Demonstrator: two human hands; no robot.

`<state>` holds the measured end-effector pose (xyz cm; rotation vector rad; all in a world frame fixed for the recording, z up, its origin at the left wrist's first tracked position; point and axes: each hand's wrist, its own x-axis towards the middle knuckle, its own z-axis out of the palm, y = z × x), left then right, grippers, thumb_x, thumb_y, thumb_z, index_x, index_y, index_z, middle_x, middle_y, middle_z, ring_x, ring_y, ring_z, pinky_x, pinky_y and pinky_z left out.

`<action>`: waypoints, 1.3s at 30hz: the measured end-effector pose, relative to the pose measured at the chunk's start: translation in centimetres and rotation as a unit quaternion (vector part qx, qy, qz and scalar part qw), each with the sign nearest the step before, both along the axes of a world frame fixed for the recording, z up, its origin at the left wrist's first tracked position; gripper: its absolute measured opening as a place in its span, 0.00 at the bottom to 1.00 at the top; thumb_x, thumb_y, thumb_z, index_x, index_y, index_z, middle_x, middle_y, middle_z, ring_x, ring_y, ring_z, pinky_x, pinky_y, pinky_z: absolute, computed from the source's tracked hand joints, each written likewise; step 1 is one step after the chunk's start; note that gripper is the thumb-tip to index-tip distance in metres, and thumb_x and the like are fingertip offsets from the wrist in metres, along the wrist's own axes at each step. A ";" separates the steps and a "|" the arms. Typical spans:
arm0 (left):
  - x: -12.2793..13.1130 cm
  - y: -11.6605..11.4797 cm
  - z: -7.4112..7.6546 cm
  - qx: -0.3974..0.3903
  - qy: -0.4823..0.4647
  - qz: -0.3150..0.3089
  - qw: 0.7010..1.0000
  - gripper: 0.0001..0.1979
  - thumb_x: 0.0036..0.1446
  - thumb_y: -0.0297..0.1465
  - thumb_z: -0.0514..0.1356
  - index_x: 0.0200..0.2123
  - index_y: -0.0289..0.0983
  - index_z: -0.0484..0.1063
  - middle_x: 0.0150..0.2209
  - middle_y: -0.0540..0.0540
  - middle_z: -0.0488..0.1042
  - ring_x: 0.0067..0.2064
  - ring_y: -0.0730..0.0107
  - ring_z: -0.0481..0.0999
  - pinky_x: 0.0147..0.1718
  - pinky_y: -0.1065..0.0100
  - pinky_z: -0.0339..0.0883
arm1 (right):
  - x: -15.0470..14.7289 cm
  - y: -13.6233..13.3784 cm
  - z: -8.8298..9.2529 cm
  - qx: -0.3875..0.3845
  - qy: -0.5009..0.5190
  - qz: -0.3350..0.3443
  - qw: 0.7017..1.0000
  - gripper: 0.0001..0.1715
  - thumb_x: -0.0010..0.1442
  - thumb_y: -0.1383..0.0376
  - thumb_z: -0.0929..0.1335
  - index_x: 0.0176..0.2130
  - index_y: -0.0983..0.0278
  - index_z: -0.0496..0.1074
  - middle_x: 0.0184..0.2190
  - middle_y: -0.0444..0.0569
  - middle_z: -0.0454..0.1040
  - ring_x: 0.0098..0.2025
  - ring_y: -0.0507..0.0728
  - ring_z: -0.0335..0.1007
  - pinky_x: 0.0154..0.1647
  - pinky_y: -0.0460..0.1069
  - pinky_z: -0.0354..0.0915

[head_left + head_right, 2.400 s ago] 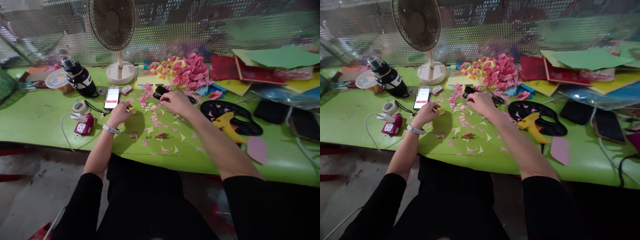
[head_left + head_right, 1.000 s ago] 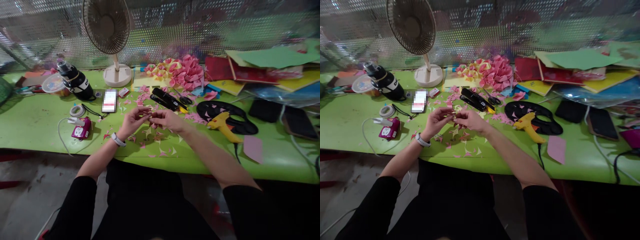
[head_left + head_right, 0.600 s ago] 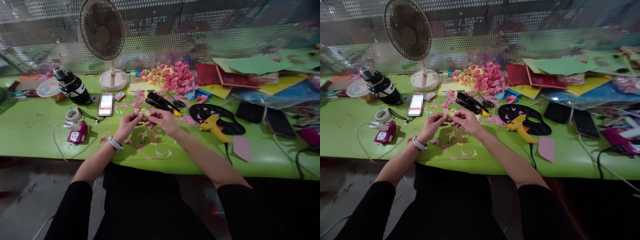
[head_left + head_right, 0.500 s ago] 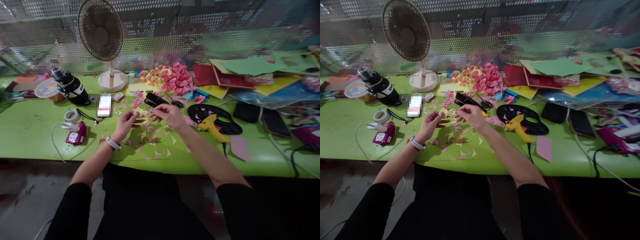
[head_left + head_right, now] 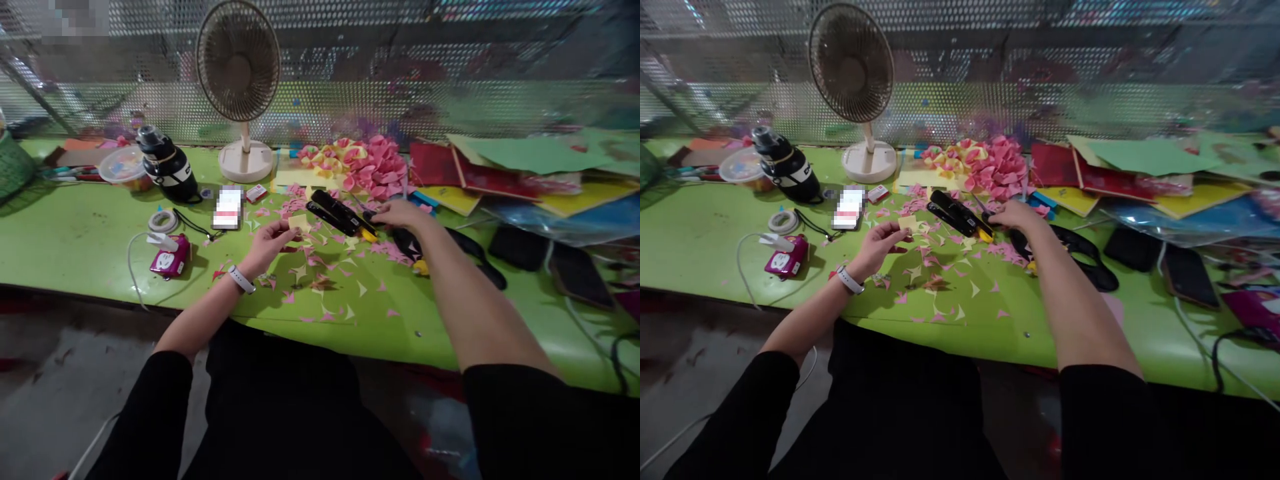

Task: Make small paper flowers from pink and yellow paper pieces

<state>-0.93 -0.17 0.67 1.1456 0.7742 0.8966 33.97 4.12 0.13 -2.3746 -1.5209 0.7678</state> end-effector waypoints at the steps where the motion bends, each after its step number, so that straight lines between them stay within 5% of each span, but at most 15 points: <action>1: 0.0 0.0 0.1 -0.007 -0.002 -0.001 1.000 0.12 0.57 0.35 0.67 0.36 0.32 0.72 0.38 0.44 0.78 0.40 0.69 0.82 0.34 0.70 0.75 | 0.1 -0.1 0.1 -0.013 0.013 -0.012 1.000 0.12 0.58 0.69 0.72 0.24 0.70 0.73 0.14 0.48 0.68 0.20 0.50 0.59 0.27 0.47 0.54; 12: 0.3 0.2 -0.1 -0.026 -0.024 -0.010 0.999 0.14 0.57 0.38 0.67 0.37 0.32 0.71 0.38 0.42 0.81 0.37 0.69 0.83 0.32 0.72 0.74 | 0.0 -5.8 2.7 0.037 0.173 -0.146 0.973 0.07 0.59 0.72 0.72 0.30 0.65 0.71 0.20 0.47 0.72 0.20 0.50 0.67 0.23 0.45 0.61; 16: 0.3 0.3 -0.4 -0.019 -0.018 -0.006 1.000 0.18 0.55 0.41 0.68 0.38 0.32 0.72 0.38 0.42 0.82 0.36 0.70 0.83 0.34 0.70 0.75 | -1.5 -6.9 3.2 0.127 0.289 -0.192 0.929 0.07 0.57 0.74 0.72 0.32 0.64 0.71 0.24 0.47 0.74 0.21 0.49 0.68 0.24 0.45 0.65; 20: 0.2 0.1 -0.3 -0.015 -0.020 0.002 1.000 0.19 0.54 0.43 0.68 0.37 0.33 0.71 0.39 0.41 0.82 0.37 0.69 0.83 0.35 0.69 0.75 | -5.2 -8.1 2.7 0.122 0.458 -0.098 0.875 0.14 0.48 0.66 0.79 0.33 0.64 0.73 0.29 0.49 0.77 0.22 0.49 0.68 0.25 0.46 0.67; 24: 0.1 -0.3 0.0 -0.013 -0.019 0.007 1.000 0.19 0.55 0.44 0.67 0.38 0.34 0.71 0.41 0.40 0.82 0.40 0.65 0.83 0.34 0.69 0.75 | -9.7 -9.7 1.7 0.067 0.454 0.043 0.887 0.25 0.42 0.54 0.81 0.34 0.63 0.74 0.29 0.47 0.76 0.25 0.51 0.69 0.25 0.47 0.67; 29: 0.4 -0.6 -0.1 -0.003 -0.020 0.013 1.000 0.20 0.55 0.45 0.66 0.40 0.34 0.71 0.41 0.40 0.81 0.40 0.65 0.83 0.31 0.72 0.74 | -12.8 -11.2 1.3 0.080 0.429 0.059 0.898 0.30 0.39 0.48 0.81 0.34 0.62 0.71 0.29 0.46 0.74 0.28 0.53 0.70 0.26 0.47 0.67; 39: 0.6 -1.1 -0.2 0.001 -0.005 0.007 1.000 0.19 0.57 0.45 0.65 0.39 0.35 0.70 0.42 0.42 0.81 0.40 0.66 0.83 0.29 0.73 0.74 | -13.5 -11.9 1.0 0.049 0.408 0.105 0.906 0.24 0.47 0.47 0.77 0.33 0.59 0.70 0.31 0.48 0.75 0.32 0.57 0.72 0.31 0.52 0.72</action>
